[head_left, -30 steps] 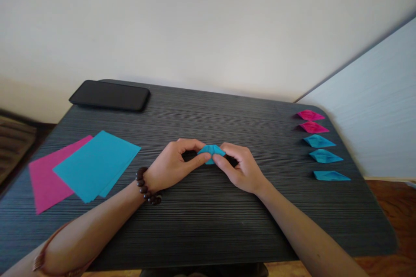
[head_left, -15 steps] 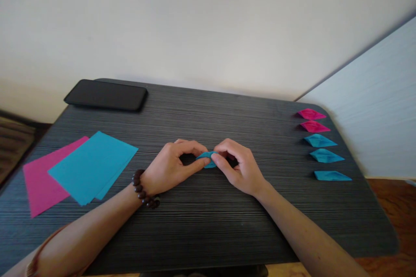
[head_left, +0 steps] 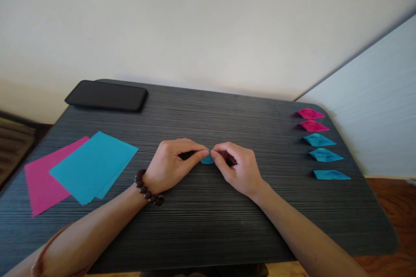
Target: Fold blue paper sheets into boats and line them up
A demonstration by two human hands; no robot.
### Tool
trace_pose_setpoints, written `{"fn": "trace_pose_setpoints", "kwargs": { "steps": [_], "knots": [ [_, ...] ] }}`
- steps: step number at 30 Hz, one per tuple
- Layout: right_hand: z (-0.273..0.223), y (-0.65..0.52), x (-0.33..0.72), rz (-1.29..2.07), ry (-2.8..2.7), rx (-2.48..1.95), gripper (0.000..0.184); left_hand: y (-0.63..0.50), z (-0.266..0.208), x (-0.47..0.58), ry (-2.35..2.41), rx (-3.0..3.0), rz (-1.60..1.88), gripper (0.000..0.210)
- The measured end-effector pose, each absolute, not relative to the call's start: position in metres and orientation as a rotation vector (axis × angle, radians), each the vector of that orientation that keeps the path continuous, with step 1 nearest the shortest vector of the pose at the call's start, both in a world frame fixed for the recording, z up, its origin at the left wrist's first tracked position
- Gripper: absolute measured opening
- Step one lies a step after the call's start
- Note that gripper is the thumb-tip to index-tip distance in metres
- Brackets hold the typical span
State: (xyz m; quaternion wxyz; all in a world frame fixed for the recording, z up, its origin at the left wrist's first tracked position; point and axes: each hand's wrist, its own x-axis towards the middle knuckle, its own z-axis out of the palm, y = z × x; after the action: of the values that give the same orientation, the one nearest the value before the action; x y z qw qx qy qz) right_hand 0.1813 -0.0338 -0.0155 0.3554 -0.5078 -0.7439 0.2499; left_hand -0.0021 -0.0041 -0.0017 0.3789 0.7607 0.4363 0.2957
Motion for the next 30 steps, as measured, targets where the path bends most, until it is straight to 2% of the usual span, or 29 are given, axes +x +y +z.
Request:
{"fn": "trace_pose_setpoints", "kwargs": {
  "steps": [18, 30],
  "knots": [
    [-0.0144, -0.0361, 0.1793, 0.611, -1.711, -1.353, 0.011, -0.0040, -0.0045, -0.0028, 1.252, 1.692, 0.854, 0.018],
    [-0.0132, -0.0340, 0.1829, 0.449, -1.911, -1.229, 0.008, -0.0051, -0.0072, -0.0029, 1.186, 1.912, 0.821, 0.016]
  ]
}}
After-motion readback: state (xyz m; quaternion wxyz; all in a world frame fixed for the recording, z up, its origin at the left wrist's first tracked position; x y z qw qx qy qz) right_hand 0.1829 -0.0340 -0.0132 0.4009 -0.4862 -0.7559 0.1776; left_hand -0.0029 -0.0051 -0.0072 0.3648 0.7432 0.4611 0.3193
